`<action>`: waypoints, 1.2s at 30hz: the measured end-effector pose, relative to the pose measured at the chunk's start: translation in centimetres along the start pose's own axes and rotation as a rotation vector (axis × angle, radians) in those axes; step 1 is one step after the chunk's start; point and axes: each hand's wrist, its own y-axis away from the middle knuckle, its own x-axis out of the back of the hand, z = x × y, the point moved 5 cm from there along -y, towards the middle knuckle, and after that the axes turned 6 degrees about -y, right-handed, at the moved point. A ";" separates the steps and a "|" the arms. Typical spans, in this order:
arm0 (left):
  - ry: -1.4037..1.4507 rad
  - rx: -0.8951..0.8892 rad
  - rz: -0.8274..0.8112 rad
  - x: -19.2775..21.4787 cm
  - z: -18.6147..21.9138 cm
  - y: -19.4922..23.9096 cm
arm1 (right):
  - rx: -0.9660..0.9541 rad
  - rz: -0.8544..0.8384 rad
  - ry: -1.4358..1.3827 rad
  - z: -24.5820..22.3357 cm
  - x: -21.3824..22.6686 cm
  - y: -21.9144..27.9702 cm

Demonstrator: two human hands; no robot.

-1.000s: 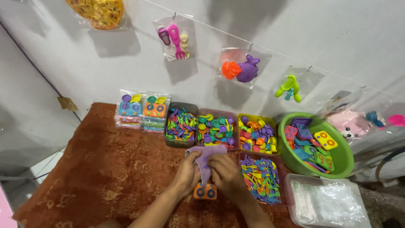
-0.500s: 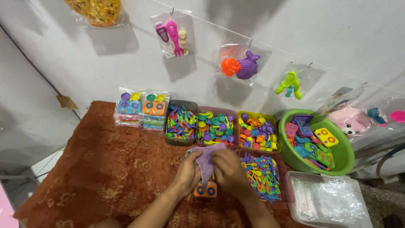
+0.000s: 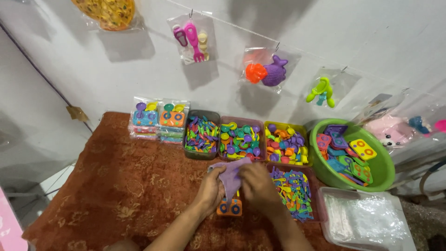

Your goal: The person wipes a small orange toy with a purple cloth, then places it into a clear plastic bag along with a green spoon and a purple fork. The person seals the bag and places it on the table.

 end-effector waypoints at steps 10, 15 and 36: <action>0.081 -0.038 -0.036 0.9 -0.6 -1.0 | 0.045 -0.011 0.119 -0.8 -0.7 0.2; -0.037 -0.022 0.026 1.0 -0.5 -0.5 | 0.087 0.024 0.081 -1.5 -1.0 0.0; -0.014 -0.041 -0.002 0.7 -0.4 -0.3 | 0.092 0.028 0.009 -2.3 -1.4 -0.3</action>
